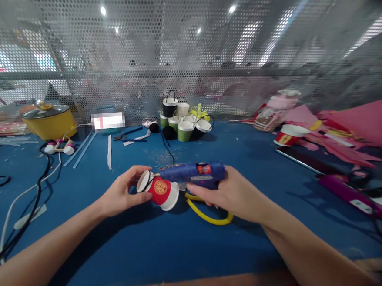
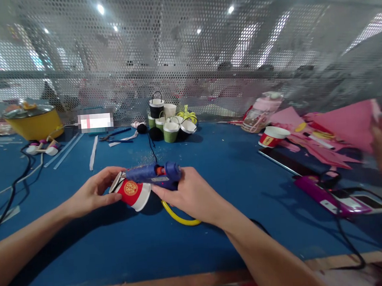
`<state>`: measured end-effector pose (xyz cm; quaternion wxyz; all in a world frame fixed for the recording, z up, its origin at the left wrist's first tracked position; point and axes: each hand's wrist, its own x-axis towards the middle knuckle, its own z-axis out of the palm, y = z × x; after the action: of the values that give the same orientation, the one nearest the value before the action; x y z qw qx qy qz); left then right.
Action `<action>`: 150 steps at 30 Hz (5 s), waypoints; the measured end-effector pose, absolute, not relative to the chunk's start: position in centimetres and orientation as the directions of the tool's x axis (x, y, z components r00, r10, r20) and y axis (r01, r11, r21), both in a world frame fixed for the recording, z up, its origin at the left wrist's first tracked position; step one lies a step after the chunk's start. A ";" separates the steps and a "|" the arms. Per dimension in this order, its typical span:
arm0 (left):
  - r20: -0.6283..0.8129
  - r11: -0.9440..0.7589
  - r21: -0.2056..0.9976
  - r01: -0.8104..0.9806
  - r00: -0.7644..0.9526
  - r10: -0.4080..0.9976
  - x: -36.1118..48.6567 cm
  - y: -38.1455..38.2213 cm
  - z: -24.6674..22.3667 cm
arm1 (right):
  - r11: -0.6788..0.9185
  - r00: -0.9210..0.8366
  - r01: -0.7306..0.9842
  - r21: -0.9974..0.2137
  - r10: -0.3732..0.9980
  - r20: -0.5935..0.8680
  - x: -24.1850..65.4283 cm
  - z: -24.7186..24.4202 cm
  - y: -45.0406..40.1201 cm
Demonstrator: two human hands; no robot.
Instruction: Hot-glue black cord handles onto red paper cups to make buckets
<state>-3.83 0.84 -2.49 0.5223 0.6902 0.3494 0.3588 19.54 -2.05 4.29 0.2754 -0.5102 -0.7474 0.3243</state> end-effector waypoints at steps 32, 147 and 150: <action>0.137 -0.213 0.973 0.091 0.517 0.845 -3.9 0.7 -2.3 | 0.301 -0.341 0.661 -0.688 0.936 0.082 19.2 4.1 -2.6; 0.121 -0.048 0.989 -0.142 0.571 0.812 -4.9 0.8 -1.4 | 0.450 -0.586 0.510 -0.733 0.806 0.086 15.7 3.3 1.3; 0.072 0.028 0.986 -0.164 0.573 0.816 -4.9 0.8 -1.6 | 0.390 -0.557 0.475 -0.789 0.827 0.073 15.7 2.9 1.1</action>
<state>-4.88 0.80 -1.59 0.6617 0.5904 0.2762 0.3705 15.75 1.14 2.89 0.2356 -0.4071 -0.7997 0.3731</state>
